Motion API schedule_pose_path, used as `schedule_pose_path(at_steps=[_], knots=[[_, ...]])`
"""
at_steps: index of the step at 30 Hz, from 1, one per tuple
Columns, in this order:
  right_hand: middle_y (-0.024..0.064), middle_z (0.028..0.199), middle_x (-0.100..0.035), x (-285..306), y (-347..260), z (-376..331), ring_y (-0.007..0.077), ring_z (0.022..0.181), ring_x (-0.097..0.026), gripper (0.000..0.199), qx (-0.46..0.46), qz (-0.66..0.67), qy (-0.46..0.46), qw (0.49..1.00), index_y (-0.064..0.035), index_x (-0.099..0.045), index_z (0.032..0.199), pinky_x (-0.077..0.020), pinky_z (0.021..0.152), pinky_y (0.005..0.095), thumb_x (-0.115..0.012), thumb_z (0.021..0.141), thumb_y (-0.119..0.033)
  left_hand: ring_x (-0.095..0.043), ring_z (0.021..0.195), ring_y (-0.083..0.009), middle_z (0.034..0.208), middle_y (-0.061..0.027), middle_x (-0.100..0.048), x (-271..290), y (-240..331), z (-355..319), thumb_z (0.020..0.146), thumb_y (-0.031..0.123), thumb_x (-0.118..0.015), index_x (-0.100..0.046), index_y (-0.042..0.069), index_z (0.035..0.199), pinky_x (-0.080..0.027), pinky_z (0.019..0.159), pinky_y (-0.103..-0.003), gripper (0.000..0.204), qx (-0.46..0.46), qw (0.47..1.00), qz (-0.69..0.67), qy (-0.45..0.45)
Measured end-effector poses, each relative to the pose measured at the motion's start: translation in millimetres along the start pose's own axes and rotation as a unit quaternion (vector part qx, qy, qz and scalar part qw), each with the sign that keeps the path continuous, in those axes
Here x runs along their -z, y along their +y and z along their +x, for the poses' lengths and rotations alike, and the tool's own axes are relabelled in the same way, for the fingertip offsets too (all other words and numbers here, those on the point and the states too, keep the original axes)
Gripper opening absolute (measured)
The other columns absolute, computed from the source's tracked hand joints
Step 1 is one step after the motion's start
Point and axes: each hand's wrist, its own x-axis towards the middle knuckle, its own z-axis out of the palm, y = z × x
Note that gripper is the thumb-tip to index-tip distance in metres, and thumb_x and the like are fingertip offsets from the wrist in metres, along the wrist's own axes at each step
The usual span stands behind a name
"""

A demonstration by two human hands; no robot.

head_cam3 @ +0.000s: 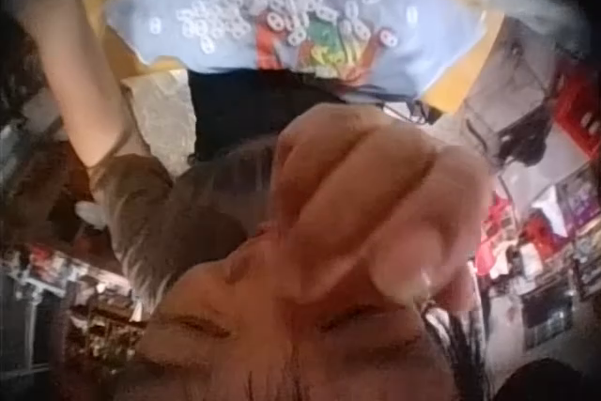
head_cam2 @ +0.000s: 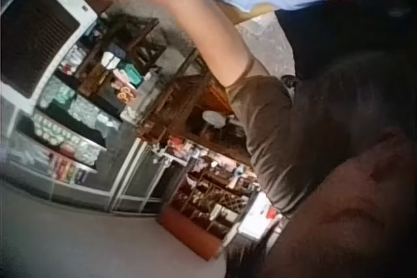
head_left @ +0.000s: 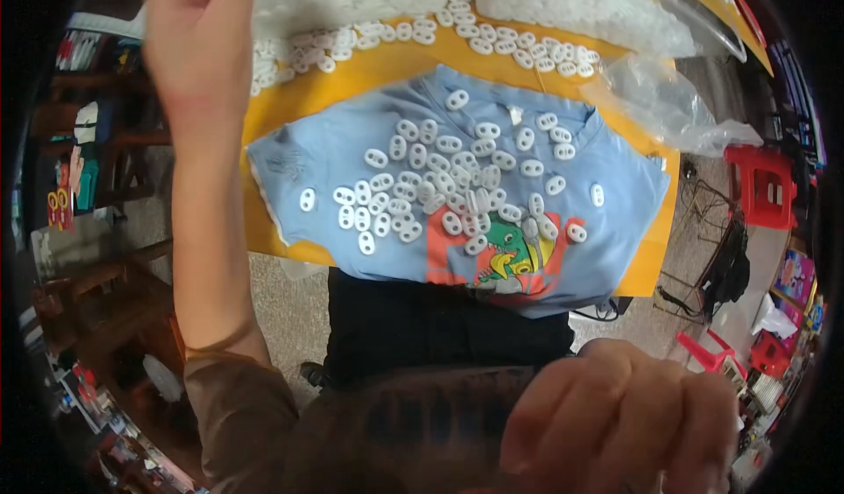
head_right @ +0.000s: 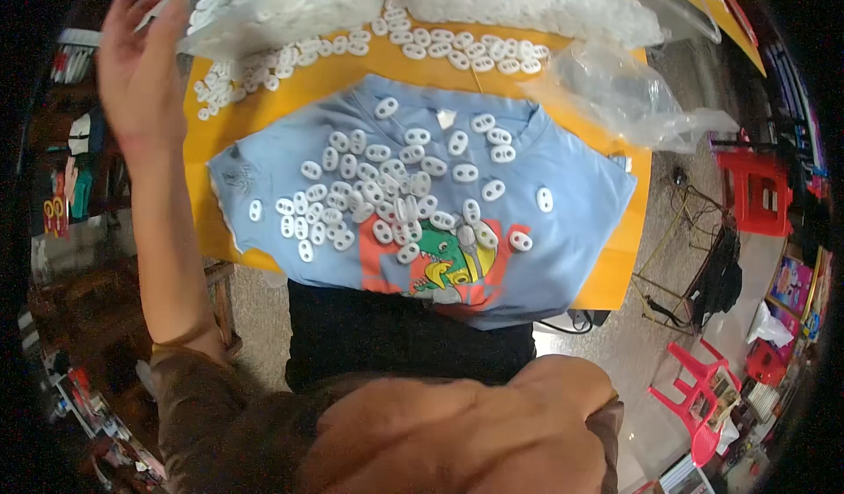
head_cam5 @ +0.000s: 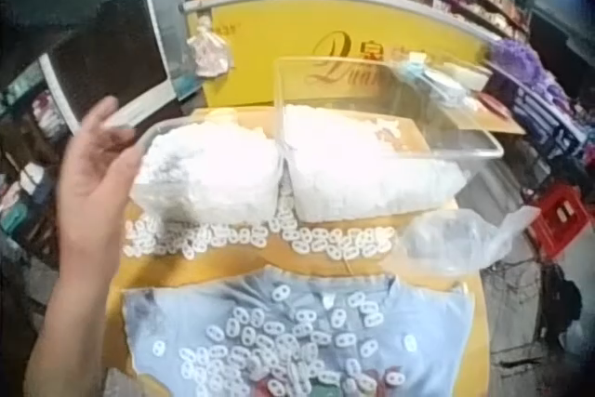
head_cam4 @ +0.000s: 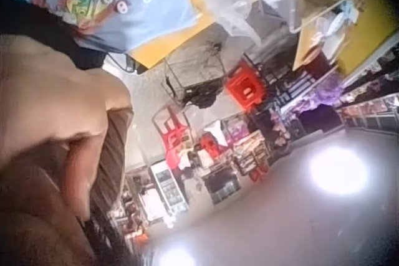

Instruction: Inspecting and sorting small white plastic cord locks for quality control on a blue t-shirt.

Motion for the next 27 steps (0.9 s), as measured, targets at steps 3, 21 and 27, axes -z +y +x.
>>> schedule_pose_path(at_steps=[3,21,27], knots=[[0.0060,0.065,-0.056,-28.1,42.6,38.5,0.0208,0.055,-0.052,0.025,0.010,-0.012,0.030,0.999,-0.0084,-0.052,0.093,-0.0449,0.052,0.0356,-0.051,0.087,-0.033,-0.054,0.073,-0.0067,0.083,-0.0030,-0.060,-31.6,23.0,-38.2,0.081,0.005,-0.062,-0.060,-0.001,0.100,-0.043,0.065,-0.018,0.020,0.017,1.000,0.008,-0.001],[0.0064,0.073,-0.058,26.0,52.4,49.0,0.0211,0.062,-0.053,0.033,-0.004,0.040,-0.008,0.999,-0.0075,-0.053,0.095,-0.0455,0.058,0.0372,-0.054,0.085,-0.039,-0.052,0.078,-0.0223,0.085,-0.0027,-0.055,-34.0,52.5,-149.5,0.065,0.005,-0.069,-0.063,0.008,0.094,-0.035,0.073,-0.035,0.031,-0.049,0.868,0.312,-0.383],[0.0066,0.076,-0.059,41.8,48.8,40.8,0.0211,0.065,-0.053,0.035,0.008,0.053,-0.026,0.998,-0.0073,-0.053,0.095,-0.0458,0.061,0.0377,-0.055,0.084,-0.041,-0.052,0.077,-0.0195,0.086,-0.0009,-0.055,-40.9,63.4,-150.8,0.062,0.006,-0.069,-0.062,0.011,0.099,-0.033,0.073,-0.034,0.037,-0.067,0.876,0.273,-0.393]])
